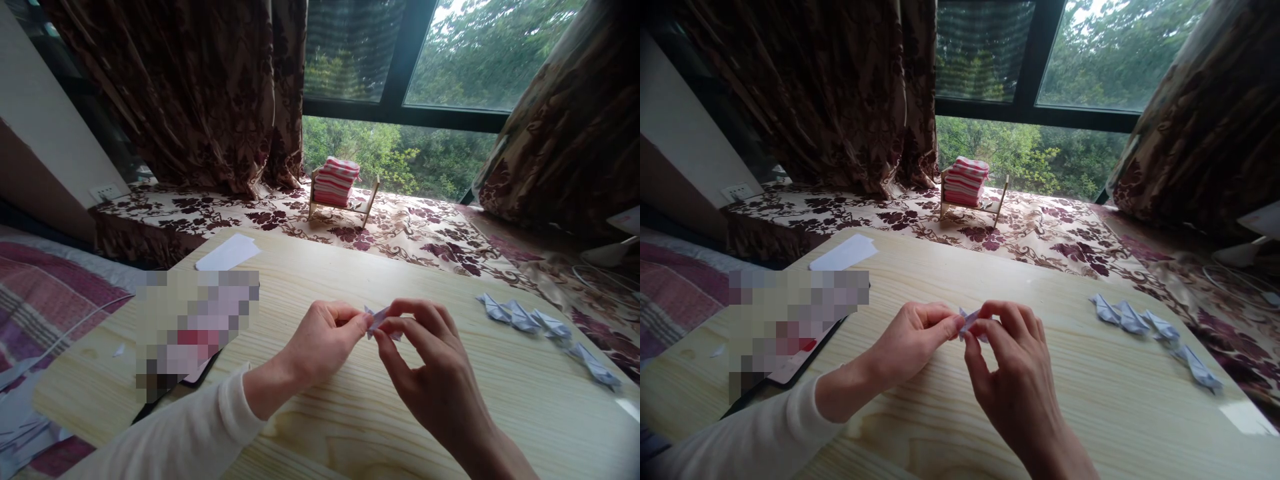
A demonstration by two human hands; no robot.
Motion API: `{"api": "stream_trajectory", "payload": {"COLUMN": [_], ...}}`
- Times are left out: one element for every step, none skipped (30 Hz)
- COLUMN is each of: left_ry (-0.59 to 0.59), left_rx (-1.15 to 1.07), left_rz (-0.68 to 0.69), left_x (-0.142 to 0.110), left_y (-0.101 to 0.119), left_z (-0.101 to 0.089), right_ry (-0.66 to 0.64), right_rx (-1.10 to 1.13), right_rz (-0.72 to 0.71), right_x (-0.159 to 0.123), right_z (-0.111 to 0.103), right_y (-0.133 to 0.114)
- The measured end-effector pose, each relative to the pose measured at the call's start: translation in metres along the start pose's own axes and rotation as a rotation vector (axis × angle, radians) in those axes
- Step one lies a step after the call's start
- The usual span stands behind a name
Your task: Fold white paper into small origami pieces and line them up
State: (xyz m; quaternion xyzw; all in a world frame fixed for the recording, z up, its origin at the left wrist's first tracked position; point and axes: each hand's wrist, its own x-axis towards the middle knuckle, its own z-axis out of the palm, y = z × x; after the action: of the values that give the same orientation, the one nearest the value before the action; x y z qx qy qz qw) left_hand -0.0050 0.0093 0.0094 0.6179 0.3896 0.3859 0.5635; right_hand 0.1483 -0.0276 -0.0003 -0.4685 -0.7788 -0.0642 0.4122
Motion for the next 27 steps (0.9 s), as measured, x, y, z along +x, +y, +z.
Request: {"api": "stream_trajectory", "payload": {"left_ry": [0.0, -0.001, 0.0, 0.001, 0.0, -0.003, -0.008, -0.015, -0.021, -0.028, -0.033, -0.036, -0.037, -0.034, -0.029, -0.023, -0.016, -0.009, -0.001, 0.01, 0.02, 0.031, 0.036, 0.039, 0.038, 0.034, 0.031], "left_rx": [0.042, 0.084, 0.12, 0.149, 0.17, 0.185, 0.2, 0.215, 0.23, 0.246, 0.261, 0.275, 0.287, 0.296, 0.306, 0.314, 0.318, 0.321, 0.323, 0.322, 0.316, 0.307, 0.295, 0.282, 0.267, 0.253, 0.24], "left_rz": [0.031, 0.062, 0.09, 0.114, 0.134, 0.151, 0.165, 0.18, 0.194, 0.208, 0.221, 0.232, 0.24, 0.247, 0.253, 0.259, 0.265, 0.27, 0.271, 0.266, 0.251, 0.228, 0.2, 0.171, 0.148, 0.131, 0.116], "left_x": [-0.0003, -0.0007, -0.0011, -0.0017, -0.0023, -0.0028, -0.0034, -0.0038, -0.0041, -0.0042, -0.0042, -0.0041, -0.0039, -0.0037, -0.0036, -0.0035, -0.0035, -0.0035, -0.0035, -0.0035, -0.0034, -0.0032, -0.0028, -0.0024, -0.0018, -0.0012, -0.0006], "left_y": [-0.0005, -0.0008, -0.0009, -0.0007, -0.0004, 0.0, 0.0003, 0.0006, 0.0007, 0.0005, 0.0002, -0.0003, -0.001, -0.0016, -0.0023, -0.0028, -0.0031, -0.0031, -0.0027, -0.0021, -0.0013, -0.0004, 0.0004, 0.0011, 0.0015, 0.0017, 0.0017], "left_z": [-0.0003, -0.0006, -0.0008, -0.001, -0.001, -0.0009, -0.0007, -0.0005, -0.0001, 0.0002, 0.0006, 0.0009, 0.0011, 0.0014, 0.0016, 0.0018, 0.002, 0.0022, 0.0024, 0.0025, 0.0026, 0.0026, 0.0026, 0.0024, 0.0021, 0.0018, 0.0014], "right_ry": [0.001, 0.005, 0.01, 0.017, 0.023, 0.028, 0.032, 0.032, 0.03, 0.028, 0.024, 0.02, 0.017, 0.016, 0.015, 0.014, 0.015, 0.015, 0.015, 0.015, 0.016, 0.018, 0.021, 0.024, 0.027, 0.028, 0.029], "right_rx": [0.007, 0.013, 0.017, 0.019, 0.021, 0.021, 0.02, 0.019, 0.021, 0.024, 0.028, 0.033, 0.039, 0.045, 0.051, 0.056, 0.062, 0.067, 0.071, 0.074, 0.074, 0.072, 0.068, 0.066, 0.065, 0.068, 0.075], "right_rz": [0.021, 0.039, 0.054, 0.067, 0.078, 0.09, 0.1, 0.106, 0.11, 0.112, 0.113, 0.114, 0.115, 0.118, 0.122, 0.125, 0.128, 0.131, 0.131, 0.13, 0.128, 0.127, 0.127, 0.128, 0.131, 0.135, 0.14], "right_x": [-0.0003, -0.0005, -0.0008, -0.0011, -0.0014, -0.0016, -0.0019, -0.0021, -0.0023, -0.0025, -0.0026, -0.0026, -0.0026, -0.0025, -0.0024, -0.0022, -0.002, -0.0019, -0.0017, -0.0016, -0.0015, -0.0014, -0.0013, -0.0013, -0.0012, -0.0011, -0.0011], "right_z": [0.0005, 0.0008, 0.0011, 0.0012, 0.0012, 0.0012, 0.0011, 0.001, 0.0009, 0.0008, 0.0008, 0.0008, 0.0008, 0.0009, 0.0009, 0.0009, 0.0009, 0.0008, 0.0006, 0.0004, 0.0002, -0.0001, -0.0004, -0.0007, -0.0009, -0.0011, -0.0011], "right_y": [-0.0003, -0.0005, -0.0005, -0.0004, -0.0003, 0.0, 0.0004, 0.0009, 0.0015, 0.0021, 0.0027, 0.0032, 0.0036, 0.0038, 0.0039, 0.0037, 0.0035, 0.0033, 0.0031, 0.0031, 0.0032, 0.0036, 0.0041, 0.0048, 0.0054, 0.0061, 0.0067]}}
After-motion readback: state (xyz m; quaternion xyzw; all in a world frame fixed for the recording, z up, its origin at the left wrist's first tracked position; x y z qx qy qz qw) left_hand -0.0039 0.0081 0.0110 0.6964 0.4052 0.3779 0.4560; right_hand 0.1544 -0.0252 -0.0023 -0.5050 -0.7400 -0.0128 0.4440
